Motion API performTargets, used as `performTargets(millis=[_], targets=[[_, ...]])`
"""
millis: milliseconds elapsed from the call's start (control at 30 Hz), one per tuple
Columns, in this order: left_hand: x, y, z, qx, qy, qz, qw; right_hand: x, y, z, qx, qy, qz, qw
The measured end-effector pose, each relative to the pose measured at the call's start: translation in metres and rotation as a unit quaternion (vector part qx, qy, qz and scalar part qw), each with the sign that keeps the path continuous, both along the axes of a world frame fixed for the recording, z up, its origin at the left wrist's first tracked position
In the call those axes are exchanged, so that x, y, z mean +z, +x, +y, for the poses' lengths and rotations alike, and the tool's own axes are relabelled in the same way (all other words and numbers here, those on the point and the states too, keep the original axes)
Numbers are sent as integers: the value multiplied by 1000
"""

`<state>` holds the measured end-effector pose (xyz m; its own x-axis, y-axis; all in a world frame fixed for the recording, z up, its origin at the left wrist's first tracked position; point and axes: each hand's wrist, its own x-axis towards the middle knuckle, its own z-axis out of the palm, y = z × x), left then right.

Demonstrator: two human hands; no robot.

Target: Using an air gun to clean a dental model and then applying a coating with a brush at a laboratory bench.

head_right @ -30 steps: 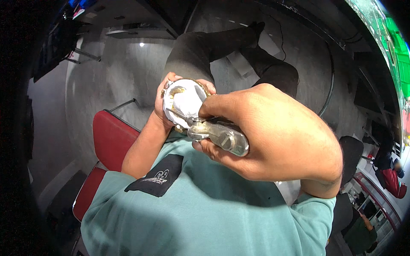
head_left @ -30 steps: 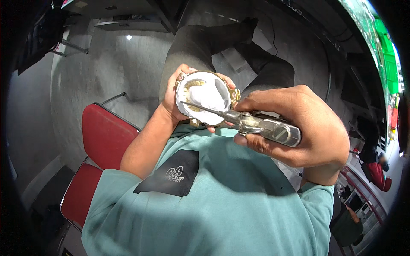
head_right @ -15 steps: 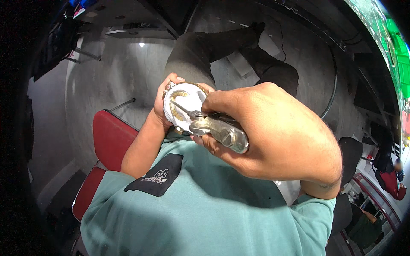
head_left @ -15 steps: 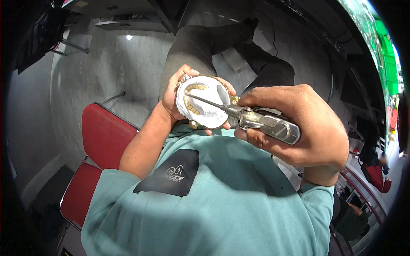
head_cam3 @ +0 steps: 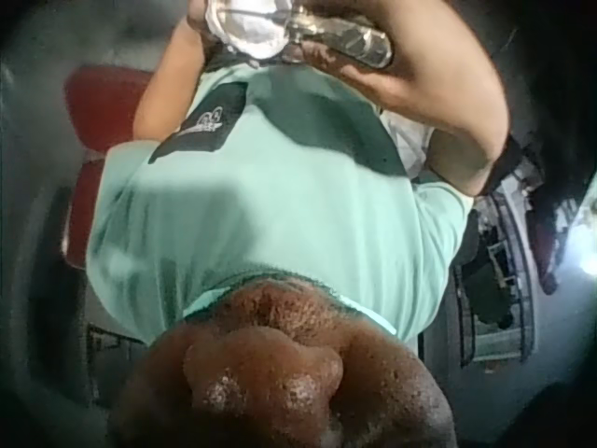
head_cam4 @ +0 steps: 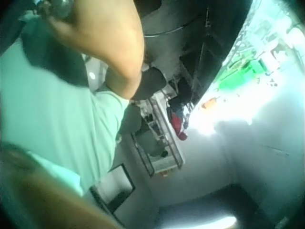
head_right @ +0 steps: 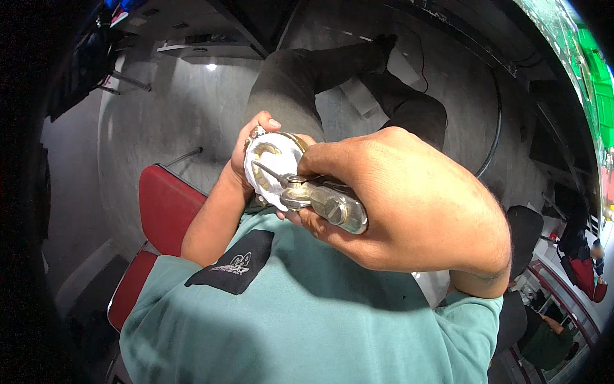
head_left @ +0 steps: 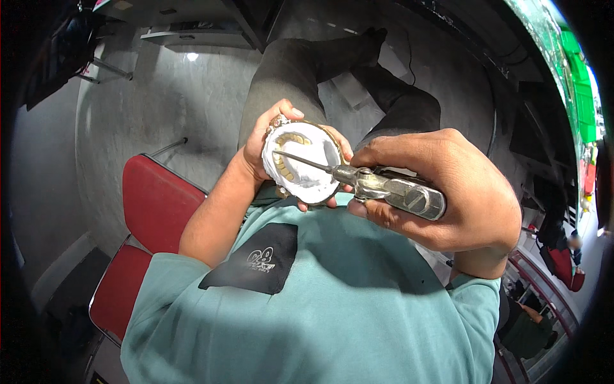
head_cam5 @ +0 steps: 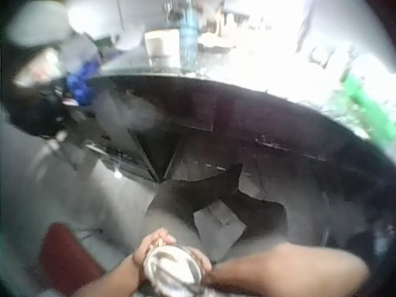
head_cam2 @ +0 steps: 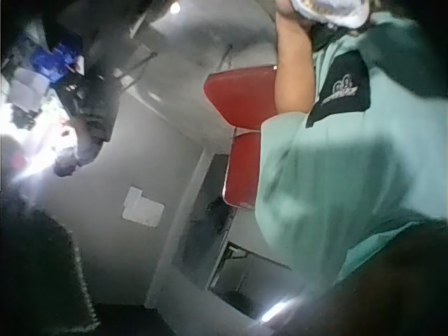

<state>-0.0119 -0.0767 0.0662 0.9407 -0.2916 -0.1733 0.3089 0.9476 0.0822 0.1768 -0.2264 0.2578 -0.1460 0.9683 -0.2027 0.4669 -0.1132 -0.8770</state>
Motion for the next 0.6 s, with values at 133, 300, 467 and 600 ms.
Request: performTargets(millis=[133, 300, 467, 600], targets=[[7, 0, -1, -25, -1, -7, 1000, 3, 2, 0, 11, 17, -8, 1000], [13, 7, -7, 132, 37, 9, 991, 9, 3, -4, -38, -1, -56, 998], [12, 12, -11, 240, 129, 7, 962, 8, 4, -6, -74, 10, -54, 996], [12, 10, -11, 267, 120, -69, 954, 10, 6, -8, -116, 9, -73, 991]])
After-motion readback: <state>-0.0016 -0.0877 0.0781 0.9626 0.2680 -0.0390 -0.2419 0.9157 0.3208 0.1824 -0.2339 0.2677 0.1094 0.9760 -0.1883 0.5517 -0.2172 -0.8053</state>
